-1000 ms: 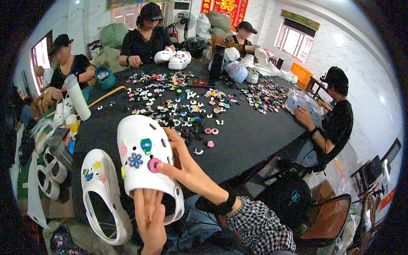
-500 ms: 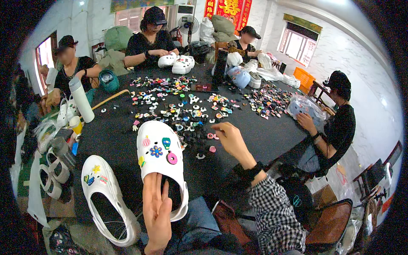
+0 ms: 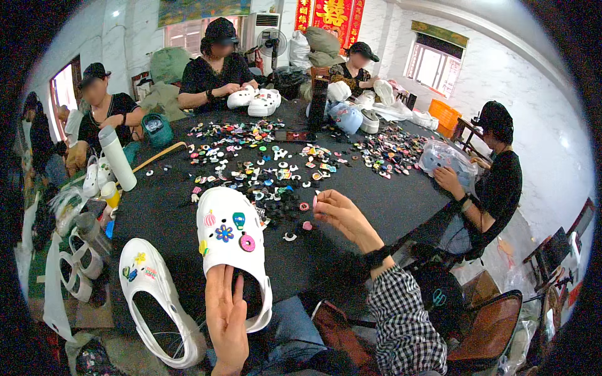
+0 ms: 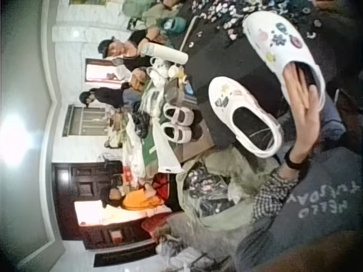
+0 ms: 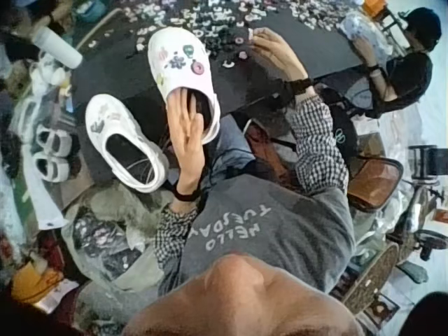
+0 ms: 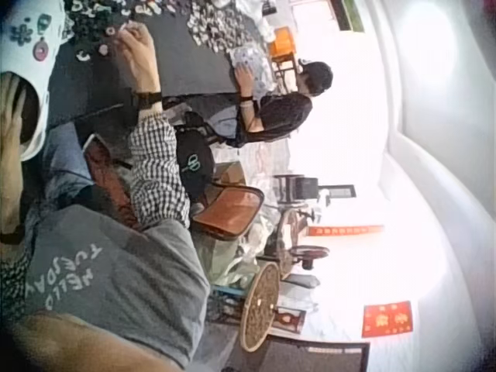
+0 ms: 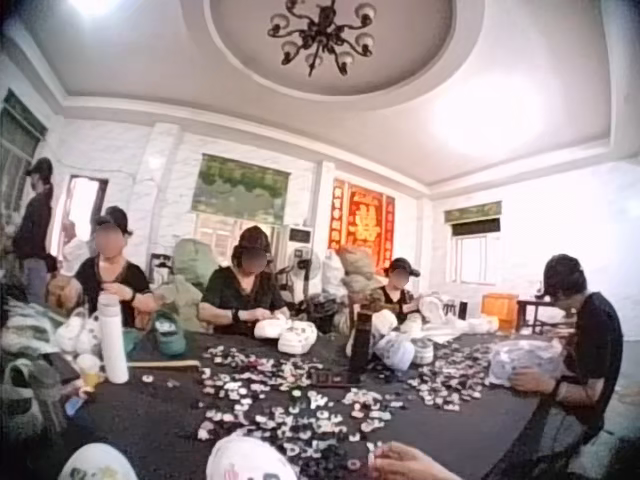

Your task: Manually inserting decorative charms into the holes of white clogs at an assembly table.

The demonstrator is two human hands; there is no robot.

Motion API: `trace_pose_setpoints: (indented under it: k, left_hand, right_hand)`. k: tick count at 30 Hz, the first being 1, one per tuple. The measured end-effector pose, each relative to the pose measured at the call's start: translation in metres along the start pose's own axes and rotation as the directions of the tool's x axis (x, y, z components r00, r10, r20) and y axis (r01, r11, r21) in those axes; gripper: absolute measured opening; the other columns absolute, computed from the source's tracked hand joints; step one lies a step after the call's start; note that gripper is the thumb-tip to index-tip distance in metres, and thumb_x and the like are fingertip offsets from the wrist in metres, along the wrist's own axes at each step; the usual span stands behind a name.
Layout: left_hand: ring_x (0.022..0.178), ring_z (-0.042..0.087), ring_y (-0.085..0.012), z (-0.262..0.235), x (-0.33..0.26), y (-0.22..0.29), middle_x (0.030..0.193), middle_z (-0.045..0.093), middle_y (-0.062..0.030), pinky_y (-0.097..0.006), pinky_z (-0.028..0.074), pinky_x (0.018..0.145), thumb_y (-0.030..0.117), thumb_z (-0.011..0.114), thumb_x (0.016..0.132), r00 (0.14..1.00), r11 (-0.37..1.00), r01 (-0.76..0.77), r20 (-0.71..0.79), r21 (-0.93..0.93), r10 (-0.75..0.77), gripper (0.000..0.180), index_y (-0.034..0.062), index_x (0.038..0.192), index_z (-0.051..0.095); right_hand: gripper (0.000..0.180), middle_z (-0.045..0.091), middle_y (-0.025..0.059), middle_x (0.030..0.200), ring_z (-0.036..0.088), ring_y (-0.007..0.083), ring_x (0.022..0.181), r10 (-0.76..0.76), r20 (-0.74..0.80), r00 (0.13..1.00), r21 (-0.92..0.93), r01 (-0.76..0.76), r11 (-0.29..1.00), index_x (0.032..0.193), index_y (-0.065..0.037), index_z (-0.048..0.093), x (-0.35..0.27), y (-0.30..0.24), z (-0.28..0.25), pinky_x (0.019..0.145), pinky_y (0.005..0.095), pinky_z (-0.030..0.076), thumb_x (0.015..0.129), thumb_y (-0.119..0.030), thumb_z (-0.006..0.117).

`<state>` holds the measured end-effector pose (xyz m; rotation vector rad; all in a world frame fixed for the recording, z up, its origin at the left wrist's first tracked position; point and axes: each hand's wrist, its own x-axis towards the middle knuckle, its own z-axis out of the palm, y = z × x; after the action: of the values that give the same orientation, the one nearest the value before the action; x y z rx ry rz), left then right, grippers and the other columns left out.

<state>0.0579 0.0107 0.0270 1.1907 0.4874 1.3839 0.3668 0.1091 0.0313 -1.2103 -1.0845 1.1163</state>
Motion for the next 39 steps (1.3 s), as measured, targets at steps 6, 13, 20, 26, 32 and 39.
trace_pose_setpoints:
  k: [6, 13, 20, 26, 32, 39]
  left_hand:
    - [0.144, 0.017, -0.0337, 0.003, 0.001, 0.003, 0.153, 0.018, -0.0230, -0.048, 0.013, 0.116, 0.003, 0.048, 0.091, 1.000, 1.000, -0.003, -0.010, -0.003, 0.003, 0.068, -0.0046, 0.148, 0.011]
    - [0.144, 0.018, -0.0332, 0.004, 0.002, 0.002, 0.154, 0.019, -0.0206, -0.047, 0.015, 0.116, 0.002, 0.047, 0.090, 1.000, 1.000, -0.012, -0.019, 0.014, 0.012, 0.068, -0.0042, 0.149, 0.013]
    - [0.144, 0.016, -0.0330, 0.000, 0.009, 0.009, 0.153, 0.018, -0.0234, -0.047, 0.013, 0.115, 0.002, 0.049, 0.092, 1.000, 0.997, 0.003, -0.015, -0.081, -0.005, 0.067, -0.0050, 0.148, 0.013]
    - [0.143, 0.020, -0.0357, -0.002, 0.011, 0.034, 0.152, 0.021, -0.0252, -0.047, 0.015, 0.118, -0.002, 0.049, 0.087, 0.983, 0.906, 0.131, -0.068, -0.402, -0.172, 0.067, -0.0078, 0.146, 0.019]
    - [0.139, 0.029, -0.0382, -0.018, -0.020, 0.065, 0.150, 0.027, -0.0235, -0.049, 0.024, 0.114, 0.014, 0.060, 0.083, 0.961, 0.983, -0.123, -0.263, -0.136, 0.084, 0.074, -0.0069, 0.145, 0.024]
    - [0.141, 0.026, -0.0336, -0.070, -0.050, 0.082, 0.147, 0.032, -0.0260, -0.044, 0.016, 0.118, 0.007, 0.047, 0.085, 0.841, 0.964, -0.195, -0.537, -0.180, 0.070, 0.062, -0.0111, 0.142, 0.028]
  right_hand:
    - [0.014, 0.060, 0.0058, 0.103, 0.064, 0.0169, 0.097, -0.049, 0.311, 0.949, 0.440, -0.098, 0.892, 0.109, -0.004, 0.052, -0.023, -0.001, 0.010, 0.083, 0.0261, 0.056, 0.096, -0.007, 0.054]
    - [0.016, 0.062, 0.0085, 0.106, 0.064, 0.0185, 0.099, -0.095, 0.342, 0.935, 0.503, -0.096, 0.859, 0.111, -0.004, 0.052, -0.024, 0.012, 0.012, 0.083, 0.0257, 0.057, 0.095, -0.006, 0.054]
    - [0.022, 0.062, 0.0129, 0.113, 0.064, 0.0200, 0.102, 0.051, 0.194, 0.980, 0.501, -0.144, 0.853, 0.117, 0.000, 0.053, -0.022, 0.025, 0.014, 0.088, 0.0253, 0.055, 0.095, -0.004, 0.052]
    - [0.026, 0.059, 0.0163, 0.118, 0.058, 0.0247, 0.113, -0.004, 0.155, 0.988, 0.487, -0.073, 0.870, 0.121, 0.005, 0.052, -0.027, 0.032, 0.030, 0.099, 0.0306, 0.048, 0.096, -0.002, 0.046]
    - [0.022, 0.063, 0.0121, 0.108, 0.062, 0.0183, 0.100, -0.002, 0.071, 0.997, 0.359, -0.024, 0.933, 0.115, 0.003, 0.055, -0.034, 0.031, 0.033, 0.090, 0.0283, 0.052, 0.098, -0.011, 0.049]
    - [0.024, 0.061, 0.0015, 0.083, 0.054, 0.0072, 0.073, -0.082, -0.005, 0.997, 0.016, 0.082, 0.997, 0.103, -0.003, 0.060, -0.045, 0.022, 0.066, 0.066, 0.0213, 0.043, 0.101, -0.024, 0.046]
